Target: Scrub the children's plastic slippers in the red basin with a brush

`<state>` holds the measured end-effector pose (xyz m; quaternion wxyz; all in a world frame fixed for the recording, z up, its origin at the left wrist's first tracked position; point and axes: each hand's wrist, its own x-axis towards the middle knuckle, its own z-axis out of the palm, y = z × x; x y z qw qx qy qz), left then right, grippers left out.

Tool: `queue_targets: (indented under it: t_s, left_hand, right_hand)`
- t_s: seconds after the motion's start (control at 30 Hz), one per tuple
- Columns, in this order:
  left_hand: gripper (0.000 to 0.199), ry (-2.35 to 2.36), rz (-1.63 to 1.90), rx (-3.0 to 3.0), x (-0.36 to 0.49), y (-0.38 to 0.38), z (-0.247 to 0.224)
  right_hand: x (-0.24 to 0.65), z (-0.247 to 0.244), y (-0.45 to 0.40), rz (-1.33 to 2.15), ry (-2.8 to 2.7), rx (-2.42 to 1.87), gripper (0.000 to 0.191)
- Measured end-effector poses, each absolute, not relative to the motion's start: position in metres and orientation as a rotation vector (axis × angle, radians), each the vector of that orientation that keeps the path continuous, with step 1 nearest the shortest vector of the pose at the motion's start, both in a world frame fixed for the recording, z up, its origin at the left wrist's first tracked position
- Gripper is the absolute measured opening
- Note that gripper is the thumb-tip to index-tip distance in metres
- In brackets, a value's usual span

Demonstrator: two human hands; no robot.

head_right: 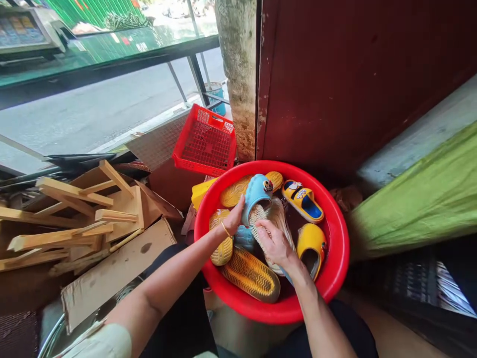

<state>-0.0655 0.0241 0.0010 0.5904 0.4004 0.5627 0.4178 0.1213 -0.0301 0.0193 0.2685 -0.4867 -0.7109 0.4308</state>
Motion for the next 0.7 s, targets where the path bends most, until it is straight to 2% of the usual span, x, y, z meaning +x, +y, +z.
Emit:
queue_targets:
  t_s: [0.13,0.23,0.33,0.47,0.7]
  left_hand:
    - [0.066,1.358,0.980,0.835,-0.063,0.019,0.000]
    - [0.056,1.294,1.018,1.050,-0.049,0.007,-0.003]
    - [0.054,1.157,1.015,1.247,-0.032,-0.006,-0.008]
    - [0.059,1.147,1.004,1.318,-0.024,-0.013,-0.014]
    - [0.054,1.308,1.164,1.448,-0.045,0.015,-0.003]
  right_hand:
    - [0.118,0.010,-0.025,0.794,-2.061,-1.339,0.030]
    - [0.116,0.003,-0.017,0.517,-2.106,-1.584,0.038]
    - [0.119,0.005,-0.009,0.394,-2.135,-1.858,0.041]
    - [0.126,0.013,-0.004,0.486,-2.171,-1.879,0.041]
    - [0.126,0.019,-0.023,0.805,-2.095,-1.487,0.035]
